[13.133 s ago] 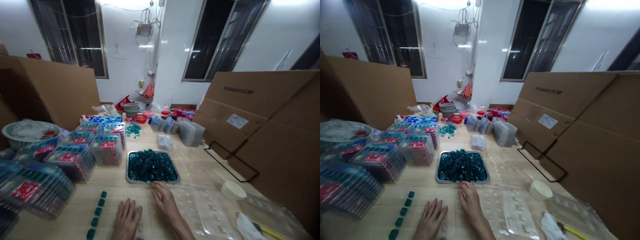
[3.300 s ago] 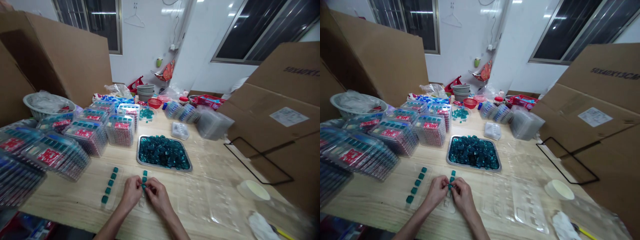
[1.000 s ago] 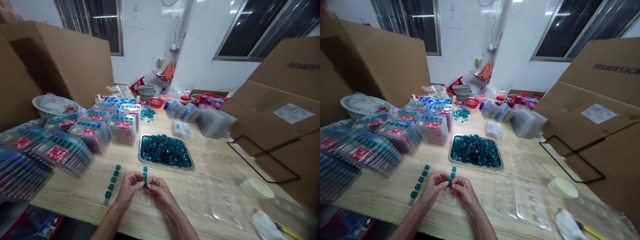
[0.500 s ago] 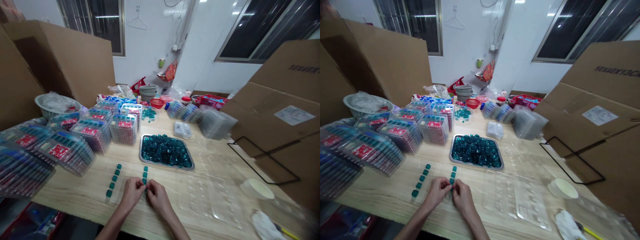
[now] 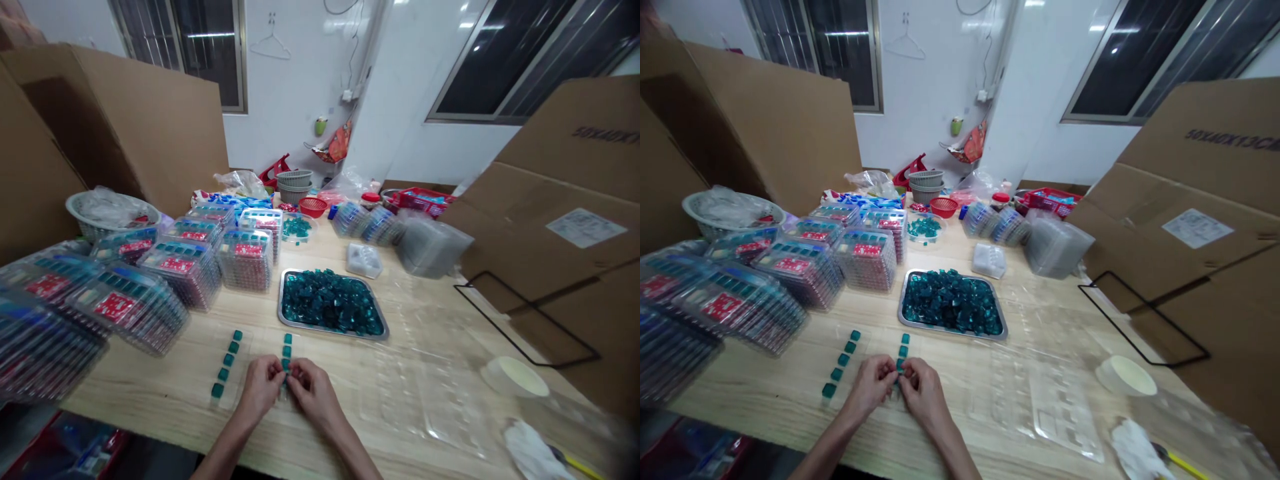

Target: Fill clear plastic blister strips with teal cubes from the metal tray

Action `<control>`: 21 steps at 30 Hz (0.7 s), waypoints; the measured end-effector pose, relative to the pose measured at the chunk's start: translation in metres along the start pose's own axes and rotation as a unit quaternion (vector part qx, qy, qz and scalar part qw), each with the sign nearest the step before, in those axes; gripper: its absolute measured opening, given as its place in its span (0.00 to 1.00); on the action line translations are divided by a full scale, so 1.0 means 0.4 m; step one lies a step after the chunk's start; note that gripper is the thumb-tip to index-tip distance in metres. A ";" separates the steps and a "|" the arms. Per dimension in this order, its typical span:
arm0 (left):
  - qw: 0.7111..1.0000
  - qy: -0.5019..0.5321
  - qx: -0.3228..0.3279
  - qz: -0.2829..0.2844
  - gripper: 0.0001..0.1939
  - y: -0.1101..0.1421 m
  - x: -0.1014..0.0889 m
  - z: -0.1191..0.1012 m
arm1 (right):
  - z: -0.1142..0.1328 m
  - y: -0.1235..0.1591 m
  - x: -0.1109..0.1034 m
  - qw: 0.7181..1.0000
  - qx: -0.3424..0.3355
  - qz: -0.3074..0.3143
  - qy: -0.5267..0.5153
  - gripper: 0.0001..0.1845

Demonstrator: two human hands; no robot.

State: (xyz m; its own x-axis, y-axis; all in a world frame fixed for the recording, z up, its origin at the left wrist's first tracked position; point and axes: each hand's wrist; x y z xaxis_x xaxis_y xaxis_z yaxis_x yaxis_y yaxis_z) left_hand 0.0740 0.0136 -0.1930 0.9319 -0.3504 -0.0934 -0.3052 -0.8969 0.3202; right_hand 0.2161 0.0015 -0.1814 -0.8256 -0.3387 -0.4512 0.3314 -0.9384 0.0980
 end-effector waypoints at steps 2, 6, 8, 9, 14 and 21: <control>1.000 0.010 0.003 0.008 0.08 -0.001 -0.004 0.004 | 0.005 0.004 0.000 1.000 0.000 0.010 0.012 0.07; 0.998 0.047 0.007 0.035 0.09 0.000 -0.016 0.011 | 0.005 0.005 0.001 0.999 0.012 0.026 0.041 0.07; 0.997 0.060 0.008 0.047 0.11 0.002 -0.020 0.012 | 0.001 0.001 0.002 0.998 0.013 0.026 0.050 0.09; 0.997 0.063 0.007 0.049 0.11 0.004 -0.020 0.011 | -0.001 -0.001 0.002 0.998 0.013 0.026 0.056 0.09; 0.995 0.089 0.001 0.049 0.09 0.008 -0.022 -0.001 | -0.012 -0.005 0.006 0.998 0.004 0.022 0.065 0.10; 0.993 0.120 -0.021 0.014 0.08 0.002 -0.007 -0.019 | -0.027 -0.002 0.010 0.999 0.011 0.021 0.034 0.08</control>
State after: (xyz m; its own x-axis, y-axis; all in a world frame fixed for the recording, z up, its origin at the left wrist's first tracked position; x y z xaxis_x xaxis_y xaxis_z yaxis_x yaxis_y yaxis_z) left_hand 0.0727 0.0158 -0.1855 0.9447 -0.2962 0.1410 -0.3276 -0.8742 0.3584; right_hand 0.2176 0.0017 -0.1928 -0.7780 -0.3734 -0.5053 0.3549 -0.9248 0.1370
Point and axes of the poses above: each hand's wrist, its own y-axis away from the middle knuckle, its own x-axis out of the palm, z = x × y, and after that the axes turned 12 degrees about z, right-handed
